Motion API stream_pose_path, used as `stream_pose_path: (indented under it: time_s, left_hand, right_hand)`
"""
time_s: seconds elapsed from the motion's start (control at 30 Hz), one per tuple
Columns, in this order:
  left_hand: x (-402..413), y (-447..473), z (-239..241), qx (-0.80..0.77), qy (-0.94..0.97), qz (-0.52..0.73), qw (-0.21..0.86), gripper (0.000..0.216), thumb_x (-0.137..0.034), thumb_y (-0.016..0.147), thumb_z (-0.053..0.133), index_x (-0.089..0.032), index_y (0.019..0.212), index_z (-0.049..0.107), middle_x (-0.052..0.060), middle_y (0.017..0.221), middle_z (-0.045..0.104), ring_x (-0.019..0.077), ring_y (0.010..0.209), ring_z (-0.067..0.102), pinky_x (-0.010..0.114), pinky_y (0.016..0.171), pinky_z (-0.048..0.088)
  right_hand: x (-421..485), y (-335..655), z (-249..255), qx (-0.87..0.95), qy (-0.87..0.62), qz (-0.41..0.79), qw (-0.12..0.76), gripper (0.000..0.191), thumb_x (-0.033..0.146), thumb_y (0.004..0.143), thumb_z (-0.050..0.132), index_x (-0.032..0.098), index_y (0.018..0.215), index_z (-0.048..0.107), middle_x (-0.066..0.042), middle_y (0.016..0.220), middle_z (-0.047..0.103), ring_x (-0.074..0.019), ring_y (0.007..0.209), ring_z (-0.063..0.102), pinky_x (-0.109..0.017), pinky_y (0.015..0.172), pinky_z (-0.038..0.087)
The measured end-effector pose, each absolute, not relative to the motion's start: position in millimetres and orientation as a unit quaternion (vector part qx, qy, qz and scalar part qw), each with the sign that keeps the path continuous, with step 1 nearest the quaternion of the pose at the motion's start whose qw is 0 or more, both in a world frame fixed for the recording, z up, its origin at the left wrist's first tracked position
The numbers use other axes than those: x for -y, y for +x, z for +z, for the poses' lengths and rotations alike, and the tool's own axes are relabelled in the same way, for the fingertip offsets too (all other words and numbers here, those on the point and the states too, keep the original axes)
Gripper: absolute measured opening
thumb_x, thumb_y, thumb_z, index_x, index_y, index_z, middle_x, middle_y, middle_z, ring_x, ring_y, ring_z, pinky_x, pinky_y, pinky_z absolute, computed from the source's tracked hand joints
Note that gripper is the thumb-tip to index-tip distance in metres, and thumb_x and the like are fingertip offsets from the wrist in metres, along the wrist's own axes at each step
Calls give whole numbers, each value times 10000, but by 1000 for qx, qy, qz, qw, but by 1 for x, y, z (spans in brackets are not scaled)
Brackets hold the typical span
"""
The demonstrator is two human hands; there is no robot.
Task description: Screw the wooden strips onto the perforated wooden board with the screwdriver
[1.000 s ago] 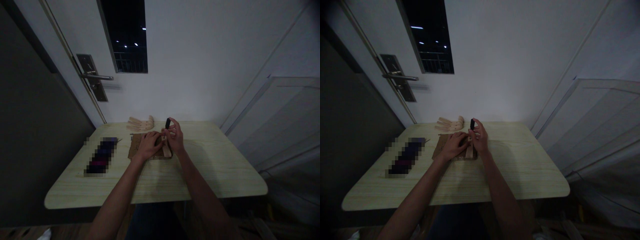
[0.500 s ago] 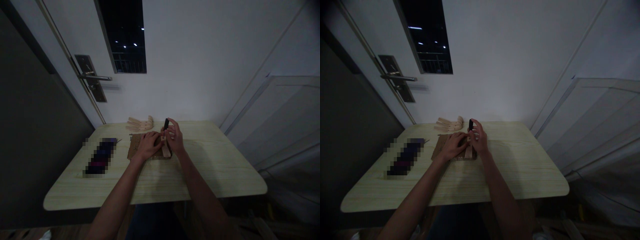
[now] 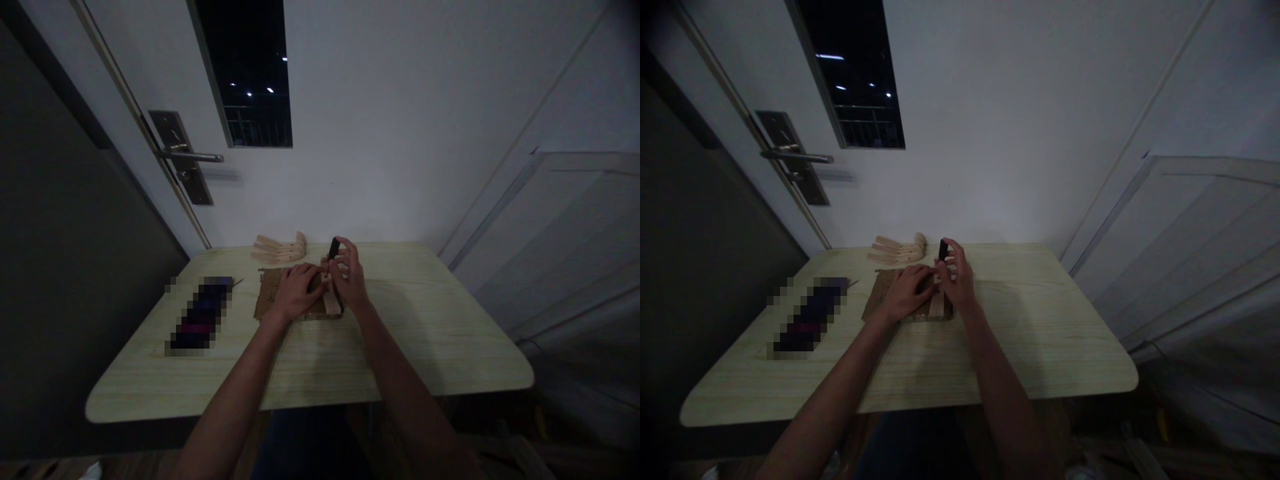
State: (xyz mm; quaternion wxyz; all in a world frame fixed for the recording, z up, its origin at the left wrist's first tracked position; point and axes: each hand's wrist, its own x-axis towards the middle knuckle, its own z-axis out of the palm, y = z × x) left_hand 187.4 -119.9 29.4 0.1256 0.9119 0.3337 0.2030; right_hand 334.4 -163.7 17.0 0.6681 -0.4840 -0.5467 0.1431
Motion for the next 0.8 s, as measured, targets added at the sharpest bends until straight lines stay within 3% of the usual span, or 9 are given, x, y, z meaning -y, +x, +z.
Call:
stream_pose_path:
  time_s: [0.13,0.43,0.67,0.8]
  left_hand:
    - [120,187,30,-335,913,195,126,379,-437,927,493,-242,1244,565,61,1254,610,264,1183,522,441,1008,363]
    - [121,187,30,-336,911,199,131,369,-427,925,492,-263,1248,561,49,1245,614,259,1182,522,444,1026,347]
    - [119,187,27,-330,912,206,126,369,-408,921,506,-252,1249,566,59,1245,613,268,1186,524,449,1023,360]
    - [119,187,27,-328,913,206,125,383,-411,922,507,-266,1273,552,58,1245,615,269,1183,525,458,1019,358]
  right_hand:
    - [164,335,16,555,-467,168,668,483,411,887,560,287,1326,400,-59,1033,657,-142,776,671,-263,628,567]
    - [159,336,15,520,-510,128,673,555,401,811,656,305,1307,429,-17,921,582,-139,718,623,-231,519,520]
    - [163,338,15,563,-456,175,667,489,393,886,563,309,1343,409,-48,1046,603,-141,825,657,-289,685,579]
    - [161,338,14,555,-462,174,670,509,377,871,590,307,1346,421,-35,987,617,-140,785,665,-272,645,570]
